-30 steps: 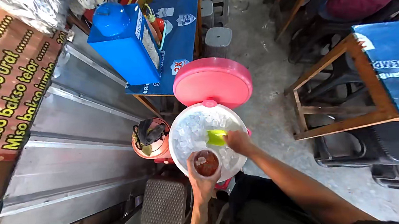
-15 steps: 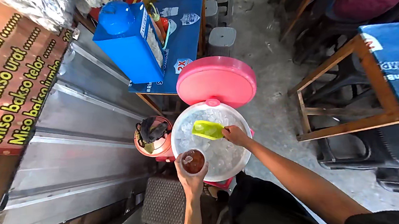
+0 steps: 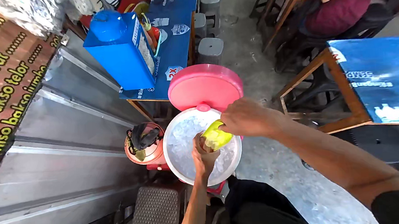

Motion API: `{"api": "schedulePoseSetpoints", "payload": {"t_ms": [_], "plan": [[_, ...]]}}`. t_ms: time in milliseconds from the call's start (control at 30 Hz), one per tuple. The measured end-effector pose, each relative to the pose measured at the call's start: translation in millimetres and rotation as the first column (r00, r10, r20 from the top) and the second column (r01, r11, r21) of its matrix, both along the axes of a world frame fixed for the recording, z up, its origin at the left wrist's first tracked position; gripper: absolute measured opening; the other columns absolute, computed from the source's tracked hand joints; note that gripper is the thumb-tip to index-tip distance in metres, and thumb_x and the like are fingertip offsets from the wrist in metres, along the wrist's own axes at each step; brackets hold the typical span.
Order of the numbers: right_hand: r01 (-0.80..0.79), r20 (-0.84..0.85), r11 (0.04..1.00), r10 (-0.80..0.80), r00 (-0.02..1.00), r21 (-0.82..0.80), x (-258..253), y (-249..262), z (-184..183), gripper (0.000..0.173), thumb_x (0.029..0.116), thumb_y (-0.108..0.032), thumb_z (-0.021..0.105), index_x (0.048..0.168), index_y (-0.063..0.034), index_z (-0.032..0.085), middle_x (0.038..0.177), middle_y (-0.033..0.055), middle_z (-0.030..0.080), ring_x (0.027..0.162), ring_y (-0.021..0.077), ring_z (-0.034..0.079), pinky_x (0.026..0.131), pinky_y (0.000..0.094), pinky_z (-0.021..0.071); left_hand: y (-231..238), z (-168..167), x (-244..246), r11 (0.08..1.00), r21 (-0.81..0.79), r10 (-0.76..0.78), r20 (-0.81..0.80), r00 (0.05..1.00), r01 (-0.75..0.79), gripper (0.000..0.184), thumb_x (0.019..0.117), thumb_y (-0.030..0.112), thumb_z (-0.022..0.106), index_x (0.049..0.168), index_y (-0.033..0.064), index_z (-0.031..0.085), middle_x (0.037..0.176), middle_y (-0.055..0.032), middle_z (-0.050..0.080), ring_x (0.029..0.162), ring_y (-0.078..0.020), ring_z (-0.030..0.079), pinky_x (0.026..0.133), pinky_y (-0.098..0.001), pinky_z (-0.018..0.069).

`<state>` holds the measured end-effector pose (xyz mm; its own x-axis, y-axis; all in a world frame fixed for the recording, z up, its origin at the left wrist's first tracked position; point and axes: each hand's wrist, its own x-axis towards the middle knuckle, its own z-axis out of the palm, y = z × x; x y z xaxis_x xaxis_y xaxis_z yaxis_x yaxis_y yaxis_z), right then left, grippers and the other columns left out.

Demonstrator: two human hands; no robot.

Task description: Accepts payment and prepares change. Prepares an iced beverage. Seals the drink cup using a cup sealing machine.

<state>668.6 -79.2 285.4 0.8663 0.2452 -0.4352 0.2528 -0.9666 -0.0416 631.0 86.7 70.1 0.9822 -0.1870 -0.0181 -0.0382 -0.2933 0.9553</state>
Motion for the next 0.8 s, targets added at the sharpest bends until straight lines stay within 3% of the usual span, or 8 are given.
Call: {"api": "schedulePoseSetpoints", "payload": {"t_ms": [100,200,367,433,533,633,800], "plan": [[0.077,0.035,0.997,-0.076,0.997,-0.018,-12.7,-12.2,12.1,0.038,0.1027,-0.04,0.06,0.082,-0.009,0.069,0.074,0.0097,0.064,0.076,0.0305,0.066,0.068,0.0507,0.0499,-6.1,1.8,1.7,0.997,-0.074,0.001,-0.023,1.0,-0.002,0.09,0.0602,0.012,0.092,0.138,-0.0048,0.051,0.126,-0.018,0.066,0.114,-0.0185,0.066,0.099,-0.0359,0.0561],[0.209,0.008,0.978,-0.209,0.978,-0.011,-30.0,-39.0,16.8,0.042,0.1026,-0.047,0.059,0.083,-0.0113,0.069,0.072,0.0081,0.064,0.075,0.0293,0.066,0.068,0.0517,0.0508,-2.4,0.0,2.7,0.994,-0.104,-0.015,0.002,1.0,0.015,0.088,0.0585,0.012,0.092,0.135,-0.0046,0.053,0.125,-0.0173,0.066,0.113,-0.0186,0.066,0.098,-0.0354,0.0557],[0.303,0.167,0.932,-0.337,0.927,0.199,-65.7,-77.1,-1.9,0.046,0.1028,-0.051,0.057,0.081,-0.0117,0.066,0.066,0.006,0.06,0.067,0.026,0.064,0.061,0.05,0.0497,5.4,-8.7,5.1,0.971,-0.227,-0.07,0.052,0.996,0.079,0.085,0.0605,0.01,0.088,0.136,-0.0052,0.053,0.129,-0.0163,0.064,0.117,-0.018,0.064,0.1,-0.0337,0.0541],[0.327,0.212,0.904,-0.389,0.896,0.276,-74.3,-77.3,-13.8,0.049,0.1032,-0.051,0.056,0.081,-0.0087,0.066,0.065,0.0087,0.059,0.065,0.0292,0.064,0.059,0.0524,0.049,5.1,-6.9,5.1,0.961,-0.257,-0.088,0.057,0.995,0.1,0.087,0.0605,0.01,0.089,0.138,-0.005,0.052,0.132,-0.0164,0.063,0.121,-0.0181,0.062,0.103,-0.0338,0.053],[0.368,0.121,0.87,-0.425,0.897,0.328,-83.7,-71.2,-35.4,0.053,0.1043,-0.053,0.053,0.086,-0.0046,0.065,0.07,0.0135,0.061,0.07,0.0336,0.065,0.062,0.0553,0.0501,1.3,-1.4,3.2,0.96,-0.27,-0.059,0.041,0.997,0.068,0.092,0.0581,0.016,0.094,0.135,-0.0067,0.05,0.127,-0.0178,0.063,0.117,-0.0176,0.063,0.1,-0.0315,0.0536],[0.374,0.13,0.859,-0.44,0.889,0.349,-94.0,-72.2,-47.8,0.056,0.1037,-0.055,0.05,0.081,-0.0063,0.063,0.065,0.0106,0.058,0.065,0.0304,0.062,0.058,0.0521,0.048,0.0,1.1,1.8,0.962,-0.268,-0.037,0.039,0.999,0.046,0.094,0.0567,0.019,0.096,0.134,-0.0067,0.049,0.124,-0.0176,0.064,0.116,-0.0183,0.063,0.1,-0.0316,0.0536],[0.392,0.195,0.843,-0.482,0.854,0.367,-99.8,-55.3,-49.7,0.056,0.1035,-0.055,0.05,0.085,-0.0048,0.065,0.066,0.0128,0.06,0.064,0.0327,0.064,0.057,0.0531,0.0487,5.4,-0.2,-1.3,0.969,-0.243,-0.031,0.048,0.998,0.041,0.089,0.0598,0.014,0.092,0.136,-0.0065,0.05,0.128,-0.0172,0.064,0.118,-0.0187,0.064,0.102,-0.0336,0.0541]]}}
